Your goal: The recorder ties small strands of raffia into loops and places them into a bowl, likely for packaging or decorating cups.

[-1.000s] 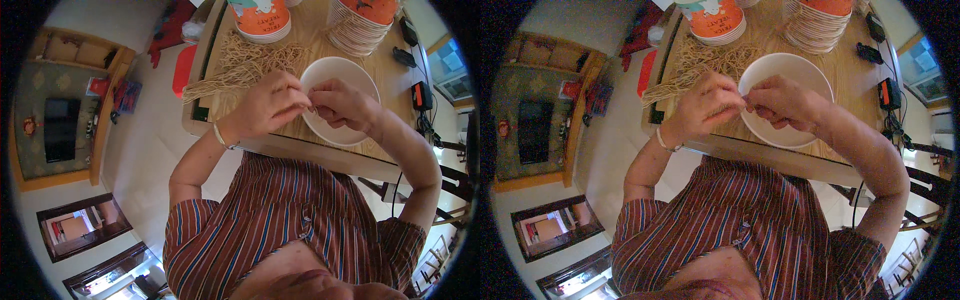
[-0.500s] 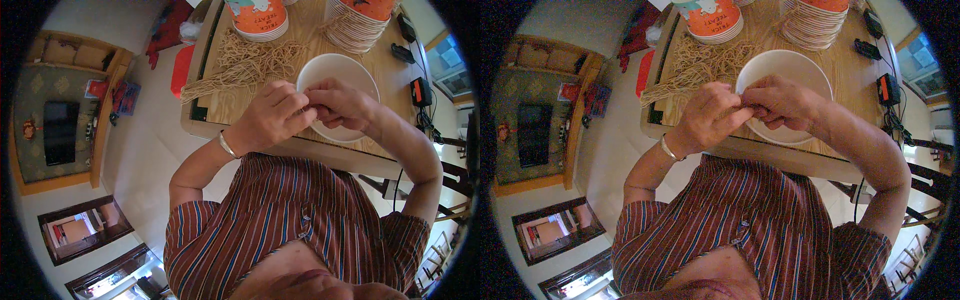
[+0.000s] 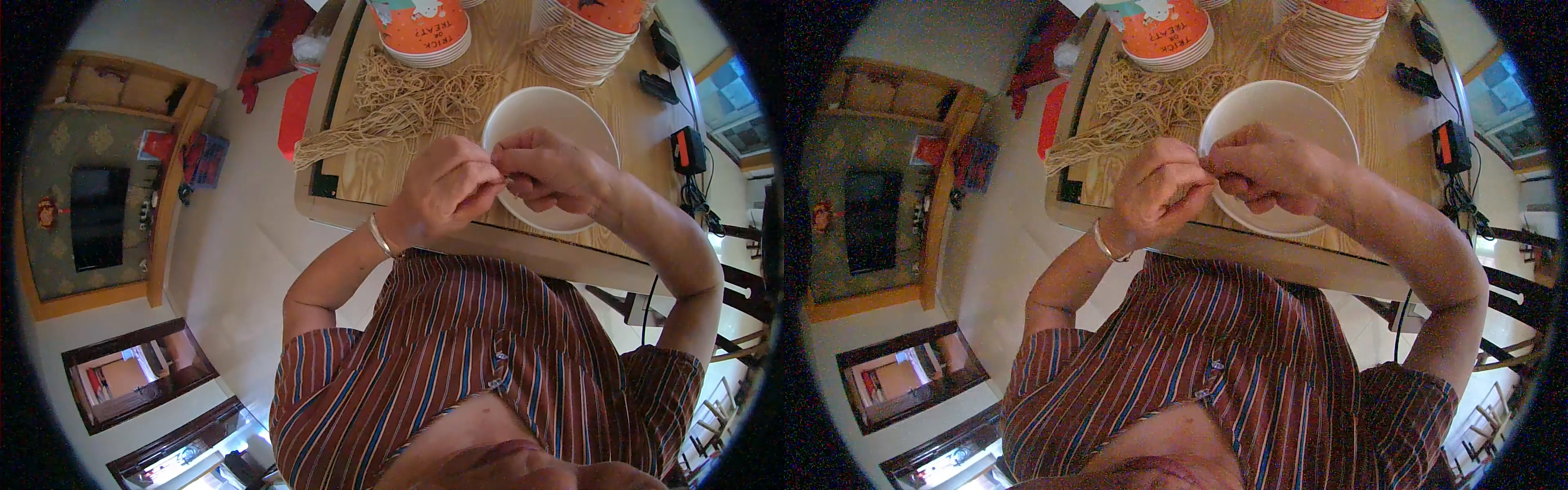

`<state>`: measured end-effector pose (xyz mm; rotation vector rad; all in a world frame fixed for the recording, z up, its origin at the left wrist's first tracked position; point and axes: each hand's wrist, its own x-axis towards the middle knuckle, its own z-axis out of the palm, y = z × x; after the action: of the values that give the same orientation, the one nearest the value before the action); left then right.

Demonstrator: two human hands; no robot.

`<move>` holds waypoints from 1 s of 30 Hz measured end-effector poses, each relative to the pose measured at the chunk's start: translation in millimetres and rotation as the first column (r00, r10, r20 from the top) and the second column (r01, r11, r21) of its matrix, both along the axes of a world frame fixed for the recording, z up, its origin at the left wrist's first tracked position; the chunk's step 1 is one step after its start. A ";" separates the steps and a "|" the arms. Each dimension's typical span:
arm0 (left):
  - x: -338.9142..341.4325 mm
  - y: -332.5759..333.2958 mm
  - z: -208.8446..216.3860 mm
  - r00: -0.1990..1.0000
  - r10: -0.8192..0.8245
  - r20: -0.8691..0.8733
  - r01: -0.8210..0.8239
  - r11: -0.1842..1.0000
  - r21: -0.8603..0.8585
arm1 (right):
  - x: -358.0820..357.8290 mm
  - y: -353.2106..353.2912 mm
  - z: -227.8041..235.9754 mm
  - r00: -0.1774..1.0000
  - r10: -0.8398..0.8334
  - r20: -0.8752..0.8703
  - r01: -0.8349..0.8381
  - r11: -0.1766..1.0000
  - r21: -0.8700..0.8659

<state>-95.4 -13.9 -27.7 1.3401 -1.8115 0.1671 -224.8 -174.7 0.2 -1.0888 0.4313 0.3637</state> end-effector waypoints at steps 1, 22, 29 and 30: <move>-2.4 1.0 0.0 0.992 0.016 -0.123 -0.014 1.000 0.022 | -0.5 0.9 1.8 1.000 -0.003 -0.009 0.003 1.000 -0.011; -35.9 12.1 -27.3 0.219 0.208 -0.953 0.041 0.974 0.222 | 2.7 0.9 4.8 0.997 -0.014 -0.072 0.003 0.989 -0.148; -43.2 10.9 -27.4 0.117 0.196 -0.974 0.019 0.980 0.200 | 3.6 6.3 7.3 0.996 -0.046 -0.071 0.034 0.986 -0.166; -42.4 10.6 -29.2 0.081 0.198 -0.977 0.021 0.979 0.200 | 3.5 6.6 7.9 0.997 -0.049 -0.063 0.039 0.988 -0.147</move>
<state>-137.9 -3.4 -56.9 1.1254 -0.4680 -0.7549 -221.2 -168.1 8.1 -1.2099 0.5465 0.3337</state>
